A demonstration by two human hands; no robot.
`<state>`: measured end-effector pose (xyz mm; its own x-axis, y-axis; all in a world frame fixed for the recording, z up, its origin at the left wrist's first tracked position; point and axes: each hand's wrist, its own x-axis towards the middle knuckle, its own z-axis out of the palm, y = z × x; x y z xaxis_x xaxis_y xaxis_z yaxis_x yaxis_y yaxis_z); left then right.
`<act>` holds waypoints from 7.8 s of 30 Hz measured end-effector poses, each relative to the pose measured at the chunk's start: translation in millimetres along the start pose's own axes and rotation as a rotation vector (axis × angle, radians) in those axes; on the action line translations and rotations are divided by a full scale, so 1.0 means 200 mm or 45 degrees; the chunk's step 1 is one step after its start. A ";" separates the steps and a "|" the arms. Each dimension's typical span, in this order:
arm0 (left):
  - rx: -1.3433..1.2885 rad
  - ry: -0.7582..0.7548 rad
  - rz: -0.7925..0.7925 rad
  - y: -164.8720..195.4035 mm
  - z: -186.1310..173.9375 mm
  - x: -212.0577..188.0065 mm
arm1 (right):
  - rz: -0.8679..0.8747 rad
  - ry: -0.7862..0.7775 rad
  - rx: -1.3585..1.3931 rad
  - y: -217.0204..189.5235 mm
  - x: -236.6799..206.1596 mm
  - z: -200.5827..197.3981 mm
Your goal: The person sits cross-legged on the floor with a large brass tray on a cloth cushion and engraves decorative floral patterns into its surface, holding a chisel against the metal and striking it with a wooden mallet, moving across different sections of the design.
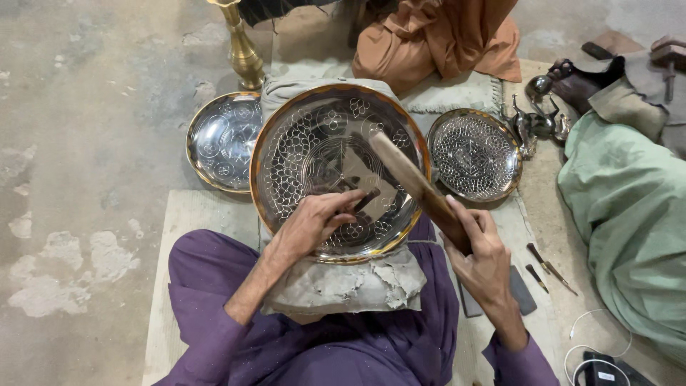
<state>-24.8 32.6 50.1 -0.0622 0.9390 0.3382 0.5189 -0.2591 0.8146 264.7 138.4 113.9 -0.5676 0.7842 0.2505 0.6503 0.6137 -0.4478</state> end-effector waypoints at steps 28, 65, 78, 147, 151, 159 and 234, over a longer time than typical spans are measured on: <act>0.112 -0.147 -0.025 0.08 -0.03 0.05 | 0.118 -0.005 -0.109 0.21 -0.13 0.23; 0.367 -0.389 0.046 0.08 -0.04 0.05 | 0.101 0.186 0.062 0.40 -0.25 0.44; 0.190 0.121 -0.151 0.07 0.04 -0.08 | -0.041 -0.193 -0.085 0.18 0.08 0.13; 0.119 0.077 -0.079 0.04 0.07 -0.07 | -0.059 -0.124 -0.196 0.13 0.07 0.16; 0.160 -0.052 -0.133 0.05 0.04 -0.04 | 0.091 0.017 0.325 0.16 0.00 0.22; 0.177 -0.168 -0.002 0.07 0.00 -0.01 | 0.091 0.182 0.753 0.20 -0.12 0.33; -0.010 0.468 -0.371 0.03 0.23 -0.16 | -0.372 -0.303 0.157 -0.27 0.44 -0.09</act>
<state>18.9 10.9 23.0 -0.5026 0.8310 0.2385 0.4291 0.0003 0.9033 189.1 176.4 175.7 -0.8304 0.5260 0.1835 0.3866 0.7813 -0.4900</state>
